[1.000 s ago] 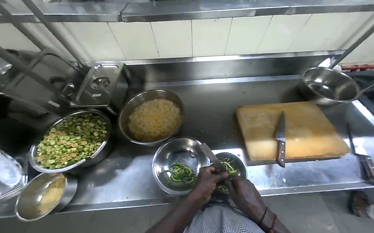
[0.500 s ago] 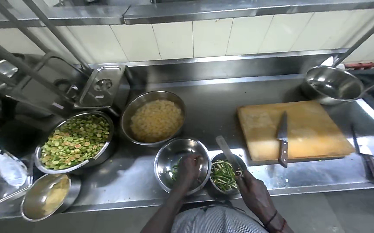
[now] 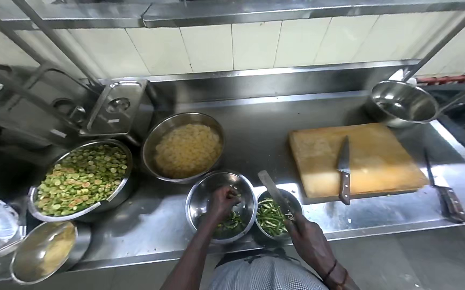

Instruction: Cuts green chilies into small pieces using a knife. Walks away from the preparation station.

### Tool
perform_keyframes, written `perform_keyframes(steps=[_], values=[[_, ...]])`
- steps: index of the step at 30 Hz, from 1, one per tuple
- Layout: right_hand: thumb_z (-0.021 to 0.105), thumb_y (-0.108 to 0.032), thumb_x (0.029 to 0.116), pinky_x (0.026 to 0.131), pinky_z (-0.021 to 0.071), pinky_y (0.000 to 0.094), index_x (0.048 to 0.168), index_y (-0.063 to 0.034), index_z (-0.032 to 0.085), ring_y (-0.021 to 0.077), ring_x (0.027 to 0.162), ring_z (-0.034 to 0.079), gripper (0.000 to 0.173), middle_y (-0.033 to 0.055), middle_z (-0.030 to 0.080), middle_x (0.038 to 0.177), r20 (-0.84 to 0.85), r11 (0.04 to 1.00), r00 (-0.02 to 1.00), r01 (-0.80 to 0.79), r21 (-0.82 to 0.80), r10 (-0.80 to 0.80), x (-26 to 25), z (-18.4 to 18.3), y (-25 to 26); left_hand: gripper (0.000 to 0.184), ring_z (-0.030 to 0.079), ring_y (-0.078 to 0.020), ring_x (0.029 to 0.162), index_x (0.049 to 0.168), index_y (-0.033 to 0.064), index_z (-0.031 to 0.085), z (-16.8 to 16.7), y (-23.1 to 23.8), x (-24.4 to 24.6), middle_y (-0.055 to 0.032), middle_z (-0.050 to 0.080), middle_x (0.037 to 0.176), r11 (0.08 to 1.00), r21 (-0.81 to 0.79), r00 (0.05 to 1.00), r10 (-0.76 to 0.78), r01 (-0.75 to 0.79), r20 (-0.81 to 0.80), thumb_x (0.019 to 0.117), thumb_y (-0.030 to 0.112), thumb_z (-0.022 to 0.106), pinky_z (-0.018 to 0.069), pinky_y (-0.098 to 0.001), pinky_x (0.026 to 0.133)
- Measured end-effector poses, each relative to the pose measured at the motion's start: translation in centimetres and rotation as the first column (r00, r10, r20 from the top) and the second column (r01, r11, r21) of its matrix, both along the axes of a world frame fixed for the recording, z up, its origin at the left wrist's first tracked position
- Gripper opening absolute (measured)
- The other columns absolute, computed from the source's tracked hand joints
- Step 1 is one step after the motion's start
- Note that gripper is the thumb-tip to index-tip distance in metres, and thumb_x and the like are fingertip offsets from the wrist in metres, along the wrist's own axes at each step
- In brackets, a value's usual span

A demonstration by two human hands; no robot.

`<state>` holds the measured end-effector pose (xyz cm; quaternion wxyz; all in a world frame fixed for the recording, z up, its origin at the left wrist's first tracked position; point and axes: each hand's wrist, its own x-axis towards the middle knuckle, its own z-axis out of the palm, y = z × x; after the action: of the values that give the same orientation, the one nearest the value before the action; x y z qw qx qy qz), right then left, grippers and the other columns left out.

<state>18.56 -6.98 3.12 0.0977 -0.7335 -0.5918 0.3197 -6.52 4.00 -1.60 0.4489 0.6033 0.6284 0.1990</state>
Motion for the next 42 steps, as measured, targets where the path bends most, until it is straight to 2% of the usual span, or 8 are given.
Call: perform_keyframes(steps=[3,8,19,26,31,37,39,42], values=[[0.049,-0.038,0.1059,0.068,0.0536,0.0487,0.105,-0.0056,0.063,0.0284,0.07,0.065,0.035,0.0097,0.062,0.072,-0.029,0.999,0.998,-0.046,0.01,0.047,-0.2,-0.1,0.0,0.018,0.069,-0.0193,0.075,0.11,0.0008,0.071,1.4,-0.8,1.1,-0.0116,0.072,0.093,0.99,-0.136,0.929,0.071,-0.022,0.364,0.0922,0.005,0.075,0.0606,-0.035,0.073],[0.047,-0.04,0.1063,0.071,0.0534,0.0491,0.105,-0.0064,0.064,0.0292,0.073,0.065,0.038,0.0098,0.062,0.075,-0.045,0.992,0.991,-0.127,-0.022,0.126,-0.3,0.1,0.0,0.005,0.065,-0.0171,0.072,0.098,-0.0024,0.07,1.6,-1.5,2.2,-0.0107,0.069,0.084,0.972,-0.226,0.774,0.191,-0.063,0.603,0.0949,0.001,0.069,0.0576,-0.0304,0.071],[0.045,-0.04,0.107,0.075,0.0539,0.0506,0.11,-0.0062,0.064,0.032,0.08,0.068,0.039,0.0125,0.065,0.08,0.005,0.979,0.981,-0.191,-0.067,0.191,-0.6,0.3,0.2,0.002,0.069,-0.0211,0.082,0.095,-0.0029,0.068,1.6,-2.0,2.6,-0.014,0.071,0.092,0.967,-0.248,0.693,0.219,-0.06,0.687,0.0949,-0.001,0.068,0.0595,-0.0351,0.079],[0.044,-0.04,0.1074,0.077,0.0538,0.0503,0.109,-0.0063,0.063,0.0318,0.082,0.068,0.039,0.0126,0.065,0.081,0.027,0.975,0.979,-0.201,-0.09,0.204,-0.6,0.5,0.4,0.004,0.067,-0.02,0.076,0.09,-0.0032,0.069,1.5,-2.0,2.9,-0.0138,0.07,0.086,0.969,-0.233,0.693,0.225,-0.084,0.685,0.0917,-0.002,0.072,0.0586,-0.0331,0.075],[0.043,-0.038,0.1081,0.08,0.0539,0.0518,0.113,-0.0059,0.063,0.0336,0.088,0.069,0.038,0.0146,0.067,0.087,0.04,0.961,0.972,-0.222,-0.163,0.231,-0.8,1.1,0.9,0.008,0.066,-0.0178,0.071,0.086,-0.0036,0.066,1.9,-2.0,3.8,-0.0112,0.068,0.08,0.954,-0.282,0.72,0.267,-0.104,0.641,0.0903,-0.003,0.072,0.0592,-0.0323,0.072],[0.044,-0.037,0.1081,0.085,0.0538,0.0527,0.119,-0.0046,0.062,0.035,0.093,0.069,0.039,0.017,0.068,0.093,0.025,0.952,0.97,-0.232,-0.2,0.241,-1.2,1.4,1.4,0.008,0.068,-0.0199,0.074,0.096,-0.0049,0.066,2.1,-2.3,4.6,-0.0145,0.07,0.086,0.898,-0.434,0.62,0.38,-0.069,0.686,0.0905,-0.004,0.072,0.0599,-0.0334,0.071],[0.044,-0.037,0.1082,0.085,0.0537,0.0528,0.119,-0.0045,0.062,0.0352,0.093,0.069,0.039,0.0173,0.068,0.093,0.031,0.948,0.968,-0.236,-0.215,0.248,-1.3,1.5,1.5,0.008,0.067,-0.0177,0.07,0.095,-0.0042,0.067,2.2,-2.6,5.1,-0.0135,0.07,0.083,0.897,-0.438,0.606,0.38,-0.059,0.698,0.0897,-0.004,0.072,0.0584,-0.0306,0.067],[0.043,-0.038,0.1081,0.084,0.0539,0.0523,0.118,-0.0052,0.062,0.0345,0.092,0.069,0.039,0.0162,0.068,0.092,0.038,0.949,0.966,-0.243,-0.202,0.255,-1.2,1.3,1.6,0.006,0.066,-0.0172,0.069,0.093,-0.0044,0.067,2.2,-2.8,5.6,-0.0137,0.07,0.082,0.894,-0.445,0.59,0.387,-0.053,0.708,0.0897,-0.004,0.073,0.0578,-0.0299,0.067]])
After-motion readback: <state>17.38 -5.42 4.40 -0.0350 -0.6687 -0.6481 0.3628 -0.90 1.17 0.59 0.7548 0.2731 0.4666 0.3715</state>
